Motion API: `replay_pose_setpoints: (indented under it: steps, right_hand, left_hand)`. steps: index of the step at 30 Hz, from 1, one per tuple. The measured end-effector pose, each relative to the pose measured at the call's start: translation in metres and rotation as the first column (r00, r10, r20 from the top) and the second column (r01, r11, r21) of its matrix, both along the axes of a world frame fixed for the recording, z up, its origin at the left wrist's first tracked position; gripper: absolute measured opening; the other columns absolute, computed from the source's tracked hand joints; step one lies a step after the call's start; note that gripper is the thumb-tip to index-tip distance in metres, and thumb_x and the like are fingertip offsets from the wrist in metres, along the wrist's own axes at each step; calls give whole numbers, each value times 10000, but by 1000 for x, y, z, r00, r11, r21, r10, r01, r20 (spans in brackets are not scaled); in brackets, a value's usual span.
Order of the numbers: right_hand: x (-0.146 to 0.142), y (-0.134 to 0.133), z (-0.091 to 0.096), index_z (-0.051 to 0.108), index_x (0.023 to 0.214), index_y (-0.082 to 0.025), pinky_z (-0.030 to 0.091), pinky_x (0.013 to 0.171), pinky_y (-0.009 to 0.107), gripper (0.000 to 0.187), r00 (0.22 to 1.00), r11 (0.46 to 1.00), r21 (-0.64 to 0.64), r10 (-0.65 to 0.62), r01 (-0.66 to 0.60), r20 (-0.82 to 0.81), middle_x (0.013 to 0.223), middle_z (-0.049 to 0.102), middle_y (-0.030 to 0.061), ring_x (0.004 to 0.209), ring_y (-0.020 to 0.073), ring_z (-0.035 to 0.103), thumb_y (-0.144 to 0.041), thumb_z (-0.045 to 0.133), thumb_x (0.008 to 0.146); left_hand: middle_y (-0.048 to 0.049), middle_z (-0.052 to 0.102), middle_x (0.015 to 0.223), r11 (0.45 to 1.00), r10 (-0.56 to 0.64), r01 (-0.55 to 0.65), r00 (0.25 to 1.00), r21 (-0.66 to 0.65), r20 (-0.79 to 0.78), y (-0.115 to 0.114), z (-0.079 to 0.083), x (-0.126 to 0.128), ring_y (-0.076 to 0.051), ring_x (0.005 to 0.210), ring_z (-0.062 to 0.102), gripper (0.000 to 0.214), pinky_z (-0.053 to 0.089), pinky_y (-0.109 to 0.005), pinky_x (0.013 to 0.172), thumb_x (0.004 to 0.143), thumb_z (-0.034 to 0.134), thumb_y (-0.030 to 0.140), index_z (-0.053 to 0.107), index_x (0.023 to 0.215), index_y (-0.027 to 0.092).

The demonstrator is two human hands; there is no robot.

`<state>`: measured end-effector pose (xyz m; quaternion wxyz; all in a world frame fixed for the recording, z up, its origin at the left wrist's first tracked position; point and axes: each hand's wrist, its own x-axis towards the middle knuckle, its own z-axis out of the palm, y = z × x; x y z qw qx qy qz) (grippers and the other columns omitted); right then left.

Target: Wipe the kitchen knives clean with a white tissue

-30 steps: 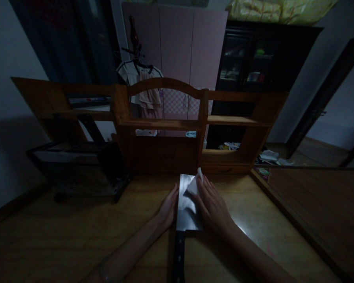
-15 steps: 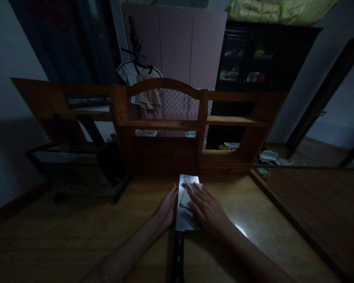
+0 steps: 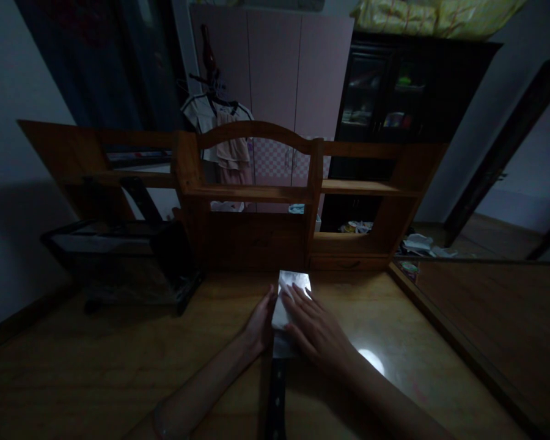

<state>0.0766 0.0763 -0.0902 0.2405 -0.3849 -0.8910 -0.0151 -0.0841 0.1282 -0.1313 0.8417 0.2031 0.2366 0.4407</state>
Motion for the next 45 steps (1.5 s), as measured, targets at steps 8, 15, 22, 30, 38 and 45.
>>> replay_pose_setpoints:
  steps: [8, 15, 22, 30, 38, 45]
  right_hand:
    - [1, 1, -2, 190, 1491, -246, 203, 1166, 455, 515, 997, 997, -73, 32, -27, 65, 1533, 231, 18, 1413, 191, 195, -343, 335, 1007]
    - [12, 11, -8, 434, 1387, -193, 276, 1126, 483, 421, 983, 983, -19, -181, 182, 27, 1420, 454, 85, 1351, 229, 354, -343, 331, 1008]
    - [14, 12, -9, 349, 1433, -151, 255, 1131, 491, 490, 945, 945, 47, -320, 323, -71, 1489, 334, 117, 1392, 254, 262, -366, 363, 992]
    - [-6, -2, 2, 57, 1506, -211, 135, 1174, 461, 623, 994, 998, -29, 51, -48, 96, 1562, 89, 10, 1434, 199, 81, -354, 377, 991]
    - [6, 8, -7, 247, 1478, -214, 230, 1144, 491, 511, 993, 995, -23, -100, 102, 62, 1517, 276, 54, 1409, 226, 211, -370, 342, 1001]
    - [13, 14, -14, 306, 1457, -176, 276, 1116, 508, 493, 945, 946, 12, -323, 324, -43, 1489, 333, 107, 1380, 260, 290, -366, 331, 1002]
  left_hand:
    - [-154, 712, 955, 999, -47, 48, 999, 18, -10, -2, 2, -4, -256, 837, 687, 486, 501, -330, 784, 904, 475, 476, 635, 1114, 68]
    - [-172, 676, 1100, 997, -33, 33, 999, 68, 6, -2, 6, -2, -275, 956, 662, 542, 457, -381, 912, 916, 448, 485, 568, 1243, 70]
    - [-170, 678, 1096, 992, -67, 66, 998, 104, 7, -3, 5, -3, -289, 979, 652, 554, 448, -392, 928, 902, 468, 501, 585, 1224, 65]
    - [-118, 723, 852, 1000, 24, -24, 1000, -16, -4, 3, -3, 1, -204, 713, 685, 390, 510, -299, 748, 921, 461, 399, 664, 985, 72]
    - [-145, 699, 1027, 993, -44, 46, 999, 108, -13, 0, 0, -4, -250, 880, 675, 508, 498, -336, 807, 909, 456, 496, 619, 1164, 88]
    - [-169, 674, 1101, 993, -61, 61, 998, 100, -6, -2, 2, -4, -281, 969, 652, 555, 454, -385, 915, 899, 466, 510, 592, 1222, 77]
